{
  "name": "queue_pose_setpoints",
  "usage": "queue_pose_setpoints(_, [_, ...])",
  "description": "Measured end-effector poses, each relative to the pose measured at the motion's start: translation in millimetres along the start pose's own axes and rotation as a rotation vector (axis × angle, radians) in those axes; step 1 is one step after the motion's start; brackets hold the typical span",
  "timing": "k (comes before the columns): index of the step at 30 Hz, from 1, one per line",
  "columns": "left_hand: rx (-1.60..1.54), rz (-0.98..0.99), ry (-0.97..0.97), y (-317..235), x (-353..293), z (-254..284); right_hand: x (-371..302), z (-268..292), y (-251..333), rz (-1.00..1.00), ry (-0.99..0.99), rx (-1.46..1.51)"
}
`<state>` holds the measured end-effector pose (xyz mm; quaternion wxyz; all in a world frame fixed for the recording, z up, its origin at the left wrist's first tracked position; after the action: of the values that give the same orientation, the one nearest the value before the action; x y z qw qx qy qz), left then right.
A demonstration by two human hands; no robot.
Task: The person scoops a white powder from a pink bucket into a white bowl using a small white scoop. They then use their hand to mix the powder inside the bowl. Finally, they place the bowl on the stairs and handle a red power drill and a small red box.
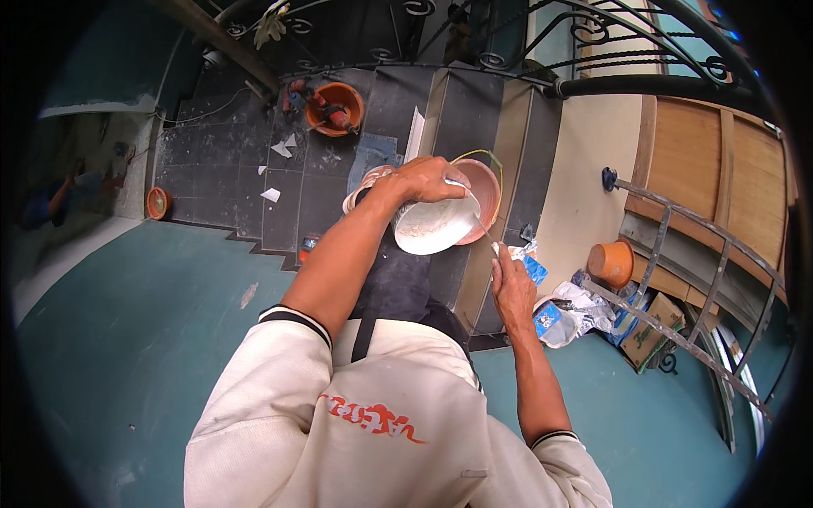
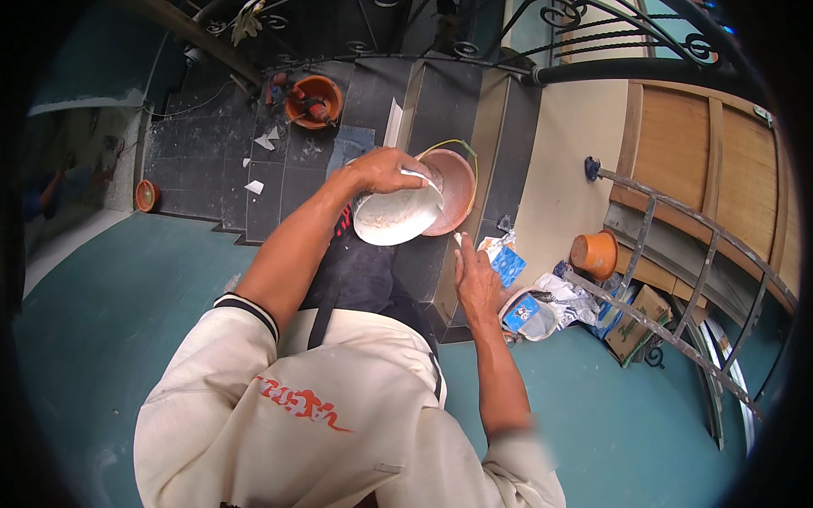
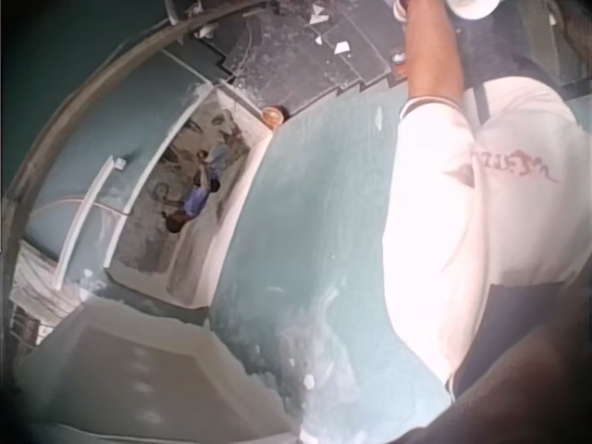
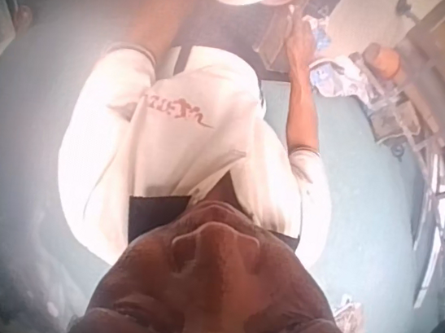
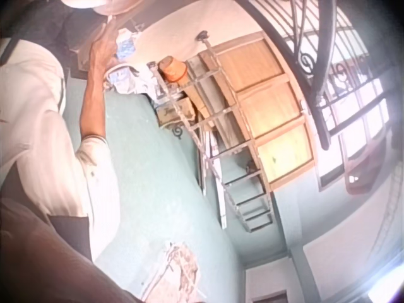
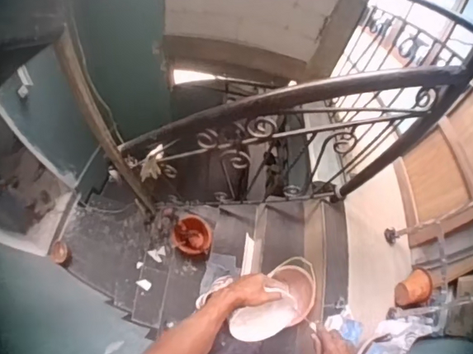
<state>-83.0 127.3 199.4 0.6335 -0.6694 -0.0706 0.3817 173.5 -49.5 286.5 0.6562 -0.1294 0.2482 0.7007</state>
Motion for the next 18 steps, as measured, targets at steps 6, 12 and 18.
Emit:
queue_pose_setpoints(6, [0.021,-0.018,0.011,4.5,3.3,-0.4,6.4,0.3,-1.5,-0.028,-0.155,-0.057])
queue_pose_setpoints(12, [0.116,-0.021,-0.011,-2.2,0.5,0.4,12.3,-11.3,5.0,0.070,-0.042,0.115])
queue_pose_setpoints(18, [0.070,-0.014,0.043,-5.9,-0.6,1.0,12.3,-11.0,5.3,-0.038,0.211,0.205])
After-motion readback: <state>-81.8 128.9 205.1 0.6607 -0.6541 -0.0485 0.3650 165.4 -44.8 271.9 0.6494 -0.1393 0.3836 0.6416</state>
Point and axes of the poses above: each hand's wrist, its own x-axis towards the middle knuckle, its own z-axis out of the back of the hand, y = z × x, the point moved 3 cm from there along x, towards the middle knuckle, and after that the axes turned 9 degrees about y, right-handed, at the moved point
